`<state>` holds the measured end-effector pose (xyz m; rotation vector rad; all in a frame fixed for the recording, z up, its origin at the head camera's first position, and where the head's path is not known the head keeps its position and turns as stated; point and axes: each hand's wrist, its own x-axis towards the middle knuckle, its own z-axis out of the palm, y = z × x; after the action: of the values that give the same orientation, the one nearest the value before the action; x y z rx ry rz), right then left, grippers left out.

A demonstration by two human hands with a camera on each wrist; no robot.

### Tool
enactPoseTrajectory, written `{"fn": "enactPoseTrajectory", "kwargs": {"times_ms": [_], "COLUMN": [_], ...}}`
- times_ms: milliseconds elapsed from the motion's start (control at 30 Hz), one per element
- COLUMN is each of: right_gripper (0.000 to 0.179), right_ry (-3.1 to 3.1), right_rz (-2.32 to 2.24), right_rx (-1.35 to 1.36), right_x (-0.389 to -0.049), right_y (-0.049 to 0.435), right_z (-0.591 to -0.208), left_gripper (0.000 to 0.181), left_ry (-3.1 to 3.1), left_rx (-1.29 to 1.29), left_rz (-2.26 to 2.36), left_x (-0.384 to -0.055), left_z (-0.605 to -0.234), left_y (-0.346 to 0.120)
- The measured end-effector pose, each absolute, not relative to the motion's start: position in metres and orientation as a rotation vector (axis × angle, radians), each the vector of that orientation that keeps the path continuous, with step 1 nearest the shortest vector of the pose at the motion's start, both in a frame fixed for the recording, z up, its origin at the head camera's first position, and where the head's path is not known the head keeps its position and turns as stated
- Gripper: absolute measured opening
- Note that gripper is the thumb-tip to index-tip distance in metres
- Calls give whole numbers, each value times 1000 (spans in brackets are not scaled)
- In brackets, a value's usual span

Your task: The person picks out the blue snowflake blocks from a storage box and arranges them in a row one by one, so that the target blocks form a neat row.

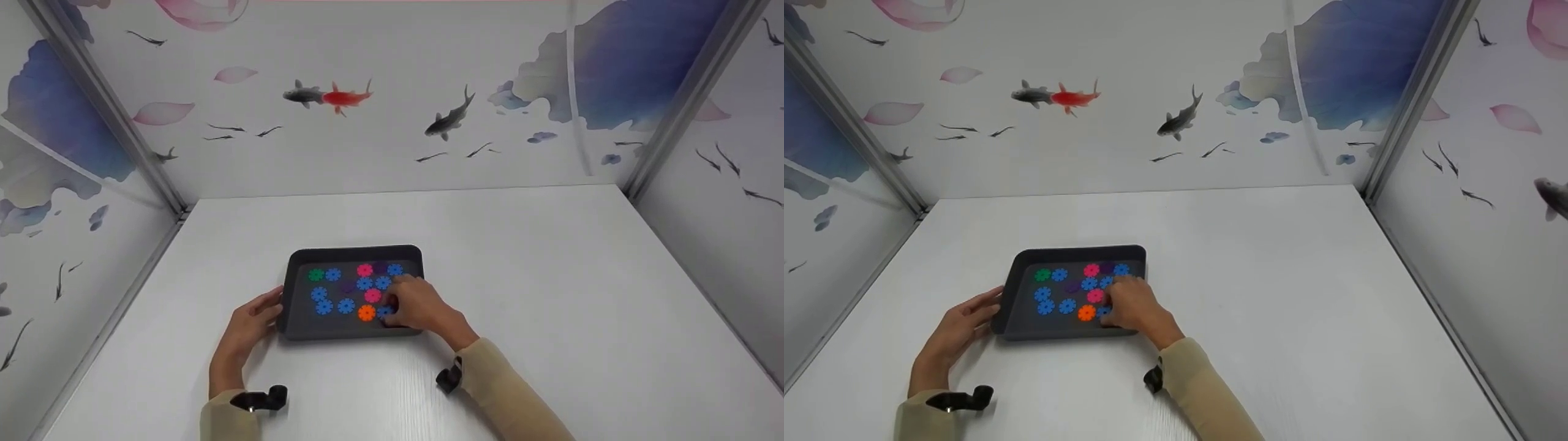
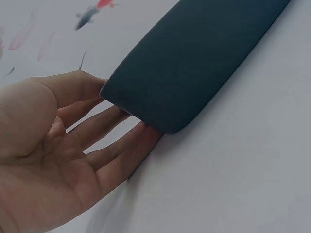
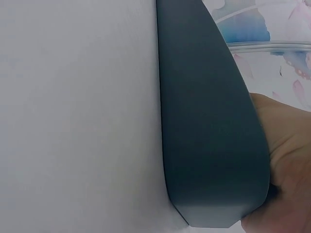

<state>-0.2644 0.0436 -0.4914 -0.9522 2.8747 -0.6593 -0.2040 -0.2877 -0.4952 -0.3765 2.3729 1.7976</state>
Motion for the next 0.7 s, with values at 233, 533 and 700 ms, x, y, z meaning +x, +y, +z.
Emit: {"fn": "enactPoseTrajectory", "kwargs": {"times_ms": [233, 533, 700], "right_gripper": [29, 29, 28], "right_ry": [2863, 2847, 2873], "right_rz": [-733, -888, -960], "right_rx": [-938, -892, -896], "right_x": [-266, -267, -266], "right_y": [45, 50, 55], "right_z": [-488, -475, -468], "left_gripper": [49, 49, 49], "left_ry": [2371, 2363, 2363], "left_rx": [-358, -355, -357], "left_rz": [1790, 1807, 1804], "left_x": [-204, -203, -203], "left_z": [-496, -496, -497], "left_y": [-288, -290, -290]}}
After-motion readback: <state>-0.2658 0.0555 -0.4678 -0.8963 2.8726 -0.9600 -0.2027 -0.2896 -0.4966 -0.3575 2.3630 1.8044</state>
